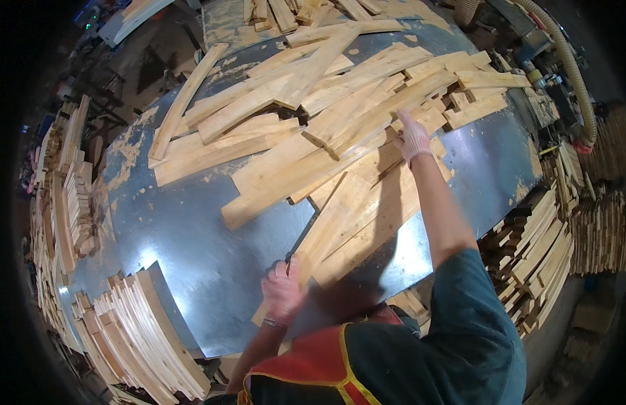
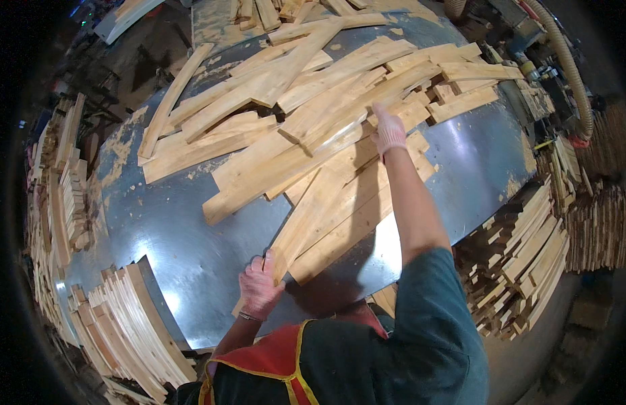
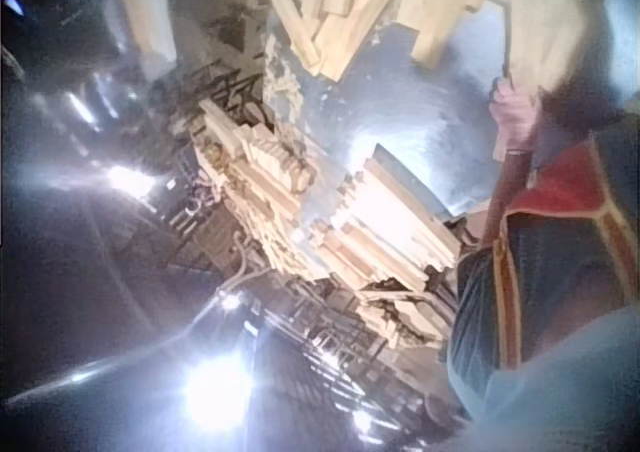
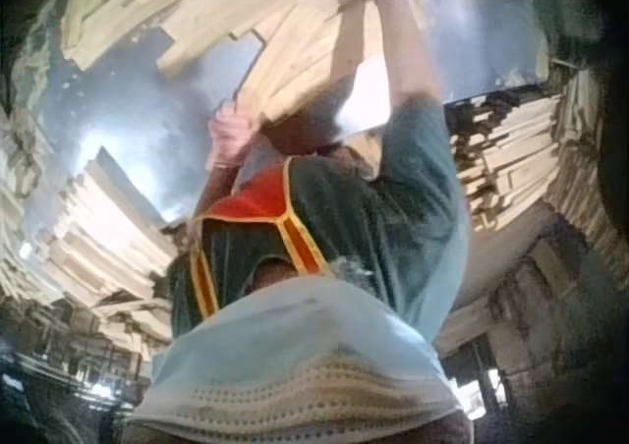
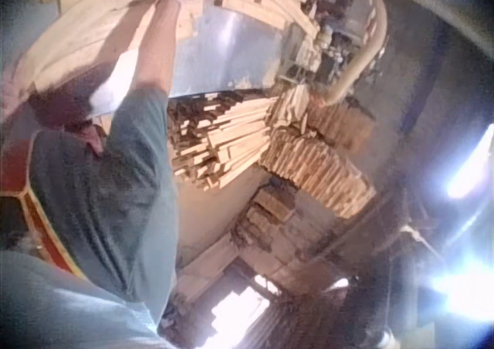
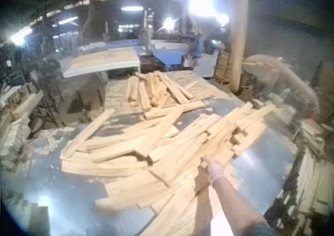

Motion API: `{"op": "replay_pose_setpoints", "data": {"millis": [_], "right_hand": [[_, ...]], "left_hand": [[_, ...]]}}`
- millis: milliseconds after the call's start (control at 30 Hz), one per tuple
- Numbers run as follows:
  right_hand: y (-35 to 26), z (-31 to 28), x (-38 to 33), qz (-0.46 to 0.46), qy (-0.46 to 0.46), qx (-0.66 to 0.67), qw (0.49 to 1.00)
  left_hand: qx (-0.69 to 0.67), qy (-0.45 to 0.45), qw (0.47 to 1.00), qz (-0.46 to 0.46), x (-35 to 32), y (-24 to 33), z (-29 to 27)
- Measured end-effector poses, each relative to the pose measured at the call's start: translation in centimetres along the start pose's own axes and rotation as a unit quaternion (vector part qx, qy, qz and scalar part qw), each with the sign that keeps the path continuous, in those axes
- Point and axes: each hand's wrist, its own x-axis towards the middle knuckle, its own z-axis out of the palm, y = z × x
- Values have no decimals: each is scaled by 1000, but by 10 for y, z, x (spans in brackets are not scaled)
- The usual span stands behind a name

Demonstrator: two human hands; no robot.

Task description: The person repeatedly picks up wooden planks from a pile on a metal table, inspects them, and stacks them into a neat pile. The person handles the planks one by one, turning them over and aligning them before placing them in the stack.

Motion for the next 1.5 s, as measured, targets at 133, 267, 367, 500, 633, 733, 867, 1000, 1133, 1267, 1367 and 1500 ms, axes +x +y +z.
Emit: {"op": "replay_pose_setpoints", "data": {"millis": [133, 267, 367, 500, 633, 733, 867, 1000, 1133, 1267, 1367, 1500], "right_hand": [[-10, 42, 12, -15, -31, -119, 992], [-14, 46, -49, -85, -40, -91, 991], [-15, 49, -114, -149, -21, -232, 961], [42, 80, -194, -277, -64, -523, 804], [130, 111, -300, -414, -150, -619, 650], [152, 105, -366, -412, -177, -650, 614], [179, 75, -348, -320, -136, -661, 665], [180, 79, -389, -122, -390, -343, 846], [152, 107, -417, -11, -549, -262, 794], [109, 139, -315, -433, -282, -742, 427], [88, 155, -274, -419, -293, -794, 331], [55, 193, -302, -316, -400, -782, 358]], "left_hand": [[-167, 28, 985, 9, -24, -24, -13], [-300, -24, 953, -29, -99, -71, -38], [-376, -50, 913, -151, -174, -120, -17], [-305, 127, 906, -263, -230, -169, 22], [2, 276, 932, -234, -273, -241, 40], [114, 170, 920, -334, -319, -282, 33], [203, 198, 877, -387, -362, -327, 61], [79, 242, 916, -311, -308, -287, 36], [-330, 202, 892, -236, -234, -224, 27], [-163, 147, 925, -310, -203, -206, 5], [-63, 120, 932, -337, -191, -197, -9], [-143, 189, 912, -334, -206, -231, 20]]}}
